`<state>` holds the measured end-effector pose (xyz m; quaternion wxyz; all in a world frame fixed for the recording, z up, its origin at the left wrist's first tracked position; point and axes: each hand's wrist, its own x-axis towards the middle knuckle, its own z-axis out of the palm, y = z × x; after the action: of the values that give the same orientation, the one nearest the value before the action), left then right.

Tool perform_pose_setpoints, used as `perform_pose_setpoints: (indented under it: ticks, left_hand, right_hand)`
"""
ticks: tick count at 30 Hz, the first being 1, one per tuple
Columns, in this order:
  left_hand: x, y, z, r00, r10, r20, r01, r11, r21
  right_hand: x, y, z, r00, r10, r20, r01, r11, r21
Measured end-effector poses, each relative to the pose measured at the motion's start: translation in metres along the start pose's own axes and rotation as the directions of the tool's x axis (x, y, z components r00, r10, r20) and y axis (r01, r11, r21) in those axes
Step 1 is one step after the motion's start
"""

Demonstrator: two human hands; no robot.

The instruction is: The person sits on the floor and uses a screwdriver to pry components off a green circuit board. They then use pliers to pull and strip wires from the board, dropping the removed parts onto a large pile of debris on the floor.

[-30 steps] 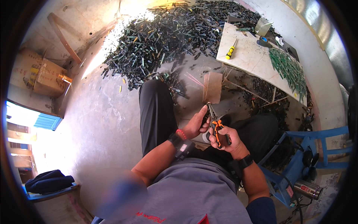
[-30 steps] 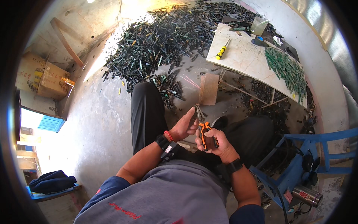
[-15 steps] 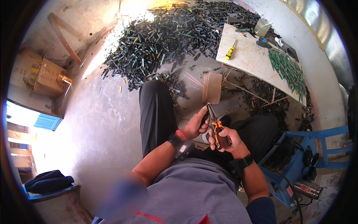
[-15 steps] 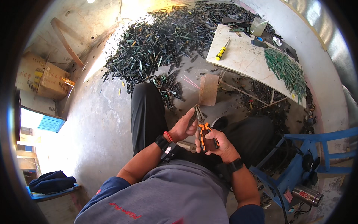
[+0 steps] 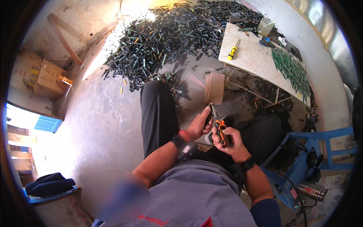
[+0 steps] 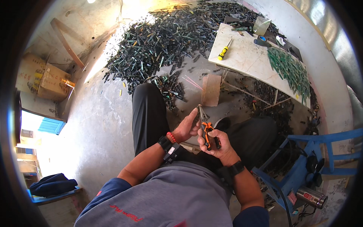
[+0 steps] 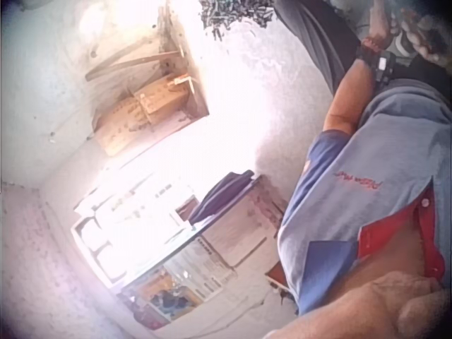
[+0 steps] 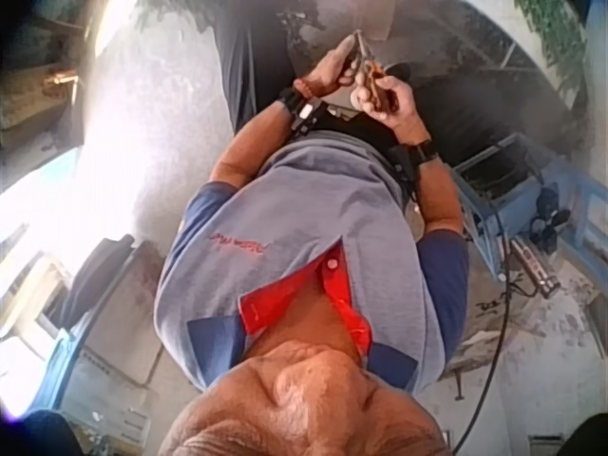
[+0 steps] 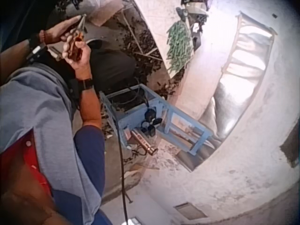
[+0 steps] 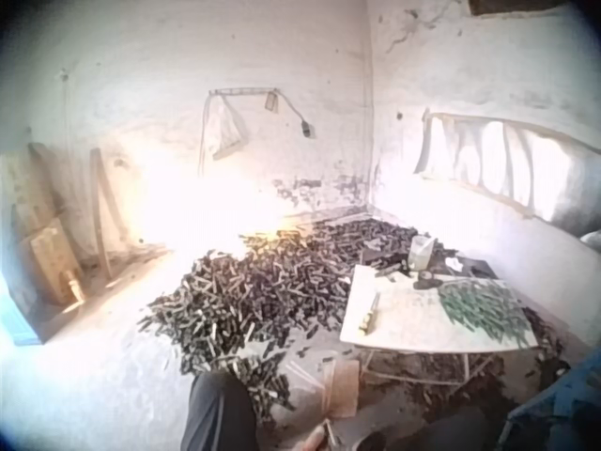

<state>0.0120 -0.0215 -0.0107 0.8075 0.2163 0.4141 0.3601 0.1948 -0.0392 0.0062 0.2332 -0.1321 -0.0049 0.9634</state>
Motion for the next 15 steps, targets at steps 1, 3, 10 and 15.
perform_pose_setpoints:
  ticks: [1,3,10,15]
  left_hand:
    - [0.001,-0.001,0.0,1.0,0.003,-0.01,-0.003,1.0,0.011]
    - [0.001,-0.002,0.0,1.0,0.011,-0.025,-0.011,1.0,0.028]
    - [-0.001,-0.002,0.0,0.999,0.026,-0.035,-0.026,0.999,0.025]
    - [0.002,-0.007,-0.006,0.999,-0.036,-0.01,0.035,0.996,-0.083]
  right_hand:
    - [0.0,0.001,0.002,1.0,-0.005,-0.016,0.005,1.0,-0.003]
    - [0.001,0.001,0.001,0.999,-0.01,-0.044,0.008,0.999,-0.039]
    - [0.0,-0.004,0.002,0.982,-0.015,-0.19,-0.042,0.954,-0.296]
    - [-0.004,-0.016,0.01,0.951,-0.024,-0.307,-0.147,0.841,-0.521]
